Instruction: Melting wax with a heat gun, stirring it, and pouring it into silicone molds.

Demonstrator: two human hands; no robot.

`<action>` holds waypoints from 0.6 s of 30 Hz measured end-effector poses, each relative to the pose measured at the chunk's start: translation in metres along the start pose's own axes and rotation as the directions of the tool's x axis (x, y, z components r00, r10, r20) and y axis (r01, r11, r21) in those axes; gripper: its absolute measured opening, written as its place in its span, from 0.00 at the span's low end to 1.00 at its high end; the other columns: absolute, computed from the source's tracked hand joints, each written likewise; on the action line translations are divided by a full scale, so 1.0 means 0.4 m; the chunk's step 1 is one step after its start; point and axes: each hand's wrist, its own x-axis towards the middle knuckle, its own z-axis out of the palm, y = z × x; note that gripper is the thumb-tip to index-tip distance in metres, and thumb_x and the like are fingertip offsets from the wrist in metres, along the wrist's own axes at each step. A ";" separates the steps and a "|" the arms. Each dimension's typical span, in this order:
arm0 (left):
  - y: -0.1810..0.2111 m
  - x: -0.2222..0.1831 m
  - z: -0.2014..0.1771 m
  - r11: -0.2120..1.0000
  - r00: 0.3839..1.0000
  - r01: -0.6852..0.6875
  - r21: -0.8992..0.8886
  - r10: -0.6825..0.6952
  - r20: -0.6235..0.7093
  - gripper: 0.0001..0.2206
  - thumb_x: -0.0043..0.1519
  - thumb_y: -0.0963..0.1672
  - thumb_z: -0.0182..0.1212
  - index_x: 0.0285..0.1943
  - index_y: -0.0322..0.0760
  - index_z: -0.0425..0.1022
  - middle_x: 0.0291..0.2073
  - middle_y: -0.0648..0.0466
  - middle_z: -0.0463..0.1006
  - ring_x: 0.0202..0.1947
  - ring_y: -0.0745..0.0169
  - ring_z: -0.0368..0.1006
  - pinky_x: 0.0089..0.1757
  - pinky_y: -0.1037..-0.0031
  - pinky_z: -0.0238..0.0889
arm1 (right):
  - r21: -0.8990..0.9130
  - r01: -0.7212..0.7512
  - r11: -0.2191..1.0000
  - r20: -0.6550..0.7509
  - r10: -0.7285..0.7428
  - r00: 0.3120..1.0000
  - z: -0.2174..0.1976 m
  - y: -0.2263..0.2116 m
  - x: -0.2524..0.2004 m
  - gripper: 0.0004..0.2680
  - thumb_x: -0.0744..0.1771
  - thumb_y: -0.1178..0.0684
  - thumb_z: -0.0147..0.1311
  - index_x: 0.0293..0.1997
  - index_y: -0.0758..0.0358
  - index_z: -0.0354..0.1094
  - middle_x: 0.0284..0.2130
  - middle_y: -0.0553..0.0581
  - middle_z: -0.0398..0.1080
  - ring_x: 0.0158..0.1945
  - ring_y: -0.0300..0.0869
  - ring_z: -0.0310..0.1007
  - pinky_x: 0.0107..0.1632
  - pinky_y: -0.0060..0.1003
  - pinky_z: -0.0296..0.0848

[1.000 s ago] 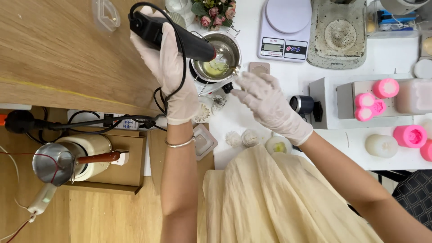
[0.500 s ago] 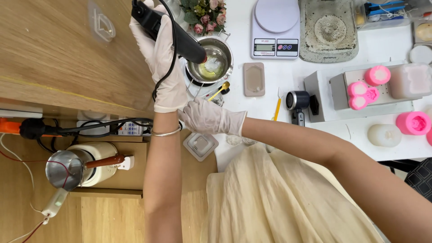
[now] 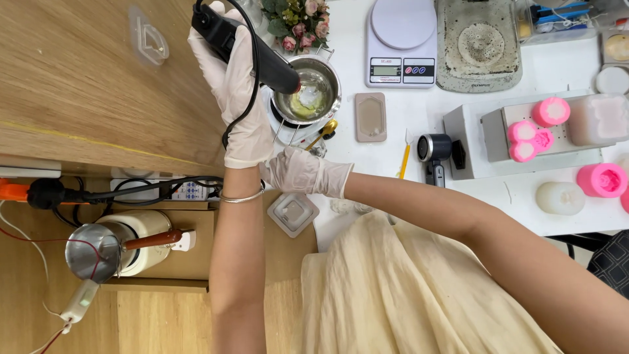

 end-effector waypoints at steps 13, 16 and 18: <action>-0.010 -0.007 0.014 0.999 0.999 0.030 -0.014 -0.029 0.026 0.19 0.73 0.35 0.60 0.71 0.35 0.61 0.56 0.52 0.70 0.55 0.67 0.65 0.59 0.75 0.58 | -0.033 0.242 0.970 0.003 -0.242 0.970 -0.048 0.030 -0.104 0.20 0.65 0.52 0.49 0.64 0.71 0.63 0.23 0.50 0.66 0.27 0.39 0.64 0.30 0.36 0.61; -0.004 -0.010 0.009 0.999 0.999 0.035 -0.017 -0.034 0.033 0.19 0.72 0.35 0.60 0.71 0.35 0.61 0.56 0.52 0.70 0.55 0.67 0.65 0.59 0.75 0.58 | -0.238 0.242 0.941 0.005 -0.248 0.969 -0.114 0.055 -0.087 0.20 0.67 0.53 0.47 0.68 0.67 0.60 0.29 0.50 0.71 0.28 0.37 0.66 0.32 0.35 0.64; -0.003 -0.003 0.013 0.999 0.999 0.036 -0.018 -0.035 0.033 0.19 0.72 0.35 0.60 0.71 0.35 0.61 0.56 0.52 0.70 0.55 0.67 0.65 0.59 0.75 0.58 | -0.396 0.202 0.896 -0.033 -0.234 0.972 -0.180 0.082 -0.057 0.20 0.68 0.51 0.45 0.70 0.64 0.57 0.35 0.52 0.76 0.31 0.39 0.70 0.34 0.35 0.67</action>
